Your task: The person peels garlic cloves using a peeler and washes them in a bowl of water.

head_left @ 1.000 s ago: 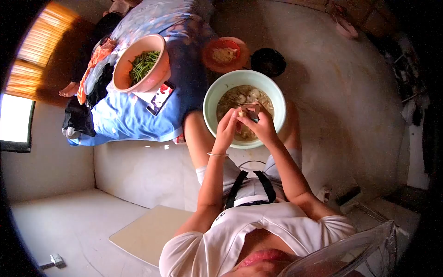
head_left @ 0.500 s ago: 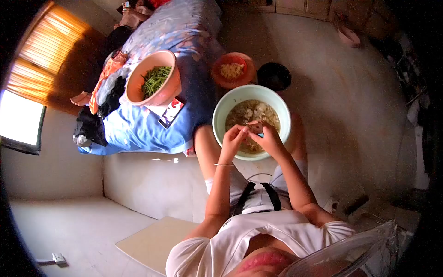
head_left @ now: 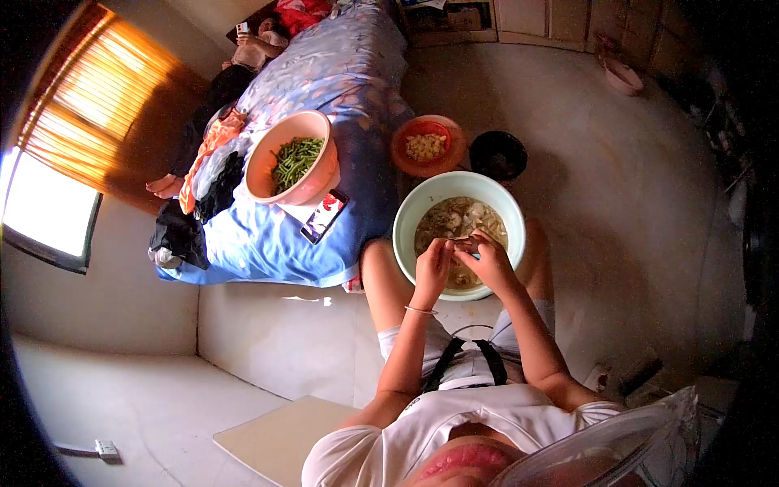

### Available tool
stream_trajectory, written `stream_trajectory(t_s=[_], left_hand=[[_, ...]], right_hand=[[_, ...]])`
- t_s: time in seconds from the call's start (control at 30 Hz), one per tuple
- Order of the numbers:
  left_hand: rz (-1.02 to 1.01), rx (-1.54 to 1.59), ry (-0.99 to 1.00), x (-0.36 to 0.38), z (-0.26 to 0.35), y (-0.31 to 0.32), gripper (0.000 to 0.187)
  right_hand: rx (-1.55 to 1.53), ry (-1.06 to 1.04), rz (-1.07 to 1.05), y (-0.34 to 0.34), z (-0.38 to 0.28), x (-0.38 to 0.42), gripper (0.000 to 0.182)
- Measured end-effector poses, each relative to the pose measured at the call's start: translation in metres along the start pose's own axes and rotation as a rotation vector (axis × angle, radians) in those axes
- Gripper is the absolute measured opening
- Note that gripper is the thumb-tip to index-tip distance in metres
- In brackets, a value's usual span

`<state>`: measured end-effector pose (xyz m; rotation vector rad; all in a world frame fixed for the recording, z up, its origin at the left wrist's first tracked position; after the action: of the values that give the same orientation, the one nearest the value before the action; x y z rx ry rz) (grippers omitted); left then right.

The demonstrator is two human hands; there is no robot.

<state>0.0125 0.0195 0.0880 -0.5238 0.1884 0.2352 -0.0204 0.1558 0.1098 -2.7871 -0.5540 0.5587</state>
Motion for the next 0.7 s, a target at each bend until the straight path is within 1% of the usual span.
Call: stream_trajectory(t_s=[0.03, 0.07, 0.13, 0.17, 0.23, 0.27, 0.33, 0.4, 0.43, 0.47, 0.5, 0.57, 0.6, 0.67, 0.7], left_hand=[[0.057, 0.121, -0.030, 0.001, 0.002, 0.003, 0.015], [0.057, 0.121, -0.030, 0.000, 0.003, 0.003, 0.015], [0.074, 0.020, -0.020, 0.000, 0.006, 0.002, 0.014], [0.074, 0.019, -0.019, -0.002, 0.007, 0.000, 0.014], [0.104, -0.115, 0.028, -0.001, 0.014, -0.003, 0.013], [0.126, -0.100, 0.040, -0.001, 0.002, 0.002, 0.011], [0.137, -0.168, 0.029, -0.001, 0.013, -0.001, 0.011], [0.162, -0.138, 0.070, 0.001, -0.004, 0.006, 0.012], [0.130, -0.189, 0.007, 0.000, 0.012, 0.001, 0.013], [0.125, -0.187, 0.001, 0.000, 0.014, 0.000, 0.013], [0.126, -0.143, -0.022, -0.001, 0.015, 0.000, 0.014], [0.128, -0.111, -0.032, -0.001, 0.011, 0.001, 0.014], [0.127, -0.109, -0.032, -0.002, 0.008, 0.002, 0.014], [0.122, -0.058, -0.092, -0.004, 0.000, 0.005, 0.013], [0.121, -0.057, -0.093, -0.005, 0.000, 0.005, 0.013]], right_hand=[[0.001, 0.000, 0.001, 0.000, 0.000, 0.000, 0.021], [-0.014, -0.020, 0.006, 0.000, -0.001, 0.000, 0.021], [-0.025, -0.036, 0.006, 0.001, -0.001, 0.000, 0.022], [-0.048, -0.039, 0.032, 0.002, 0.001, -0.001, 0.023], [-0.102, -0.049, 0.108, 0.006, 0.009, 0.000, 0.025], [-0.063, -0.047, 0.092, 0.007, 0.016, 0.001, 0.028], [-0.108, -0.059, 0.116, 0.008, 0.022, -0.001, 0.031], [-0.346, 0.087, 0.134, 0.010, 0.019, 0.002, 0.033], [-0.464, 0.223, 0.125, 0.012, 0.029, 0.006, 0.032], [-0.582, 0.351, 0.119, 0.015, 0.038, 0.008, 0.032], [-0.581, 0.355, 0.120, 0.014, 0.032, 0.008, 0.032], [-0.865, 0.375, 0.127, 0.011, 0.017, 0.006, 0.030], [-0.863, 0.376, 0.128, 0.010, 0.019, 0.007, 0.030], [-1.093, 0.364, 0.106, 0.010, 0.022, 0.008, 0.027], [-1.092, 0.365, 0.107, 0.008, 0.019, 0.007, 0.027]])
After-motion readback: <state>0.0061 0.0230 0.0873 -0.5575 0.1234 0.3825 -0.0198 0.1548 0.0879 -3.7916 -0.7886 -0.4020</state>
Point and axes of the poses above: each hand's wrist, its own x-axis away from the middle knuckle, its own y-axis out of the palm, z = x × y, the point moved 2 cm from there along -x, towards the middle knuckle, and after that the axes turned 11 degrees about -x, right-handed, at the moved point
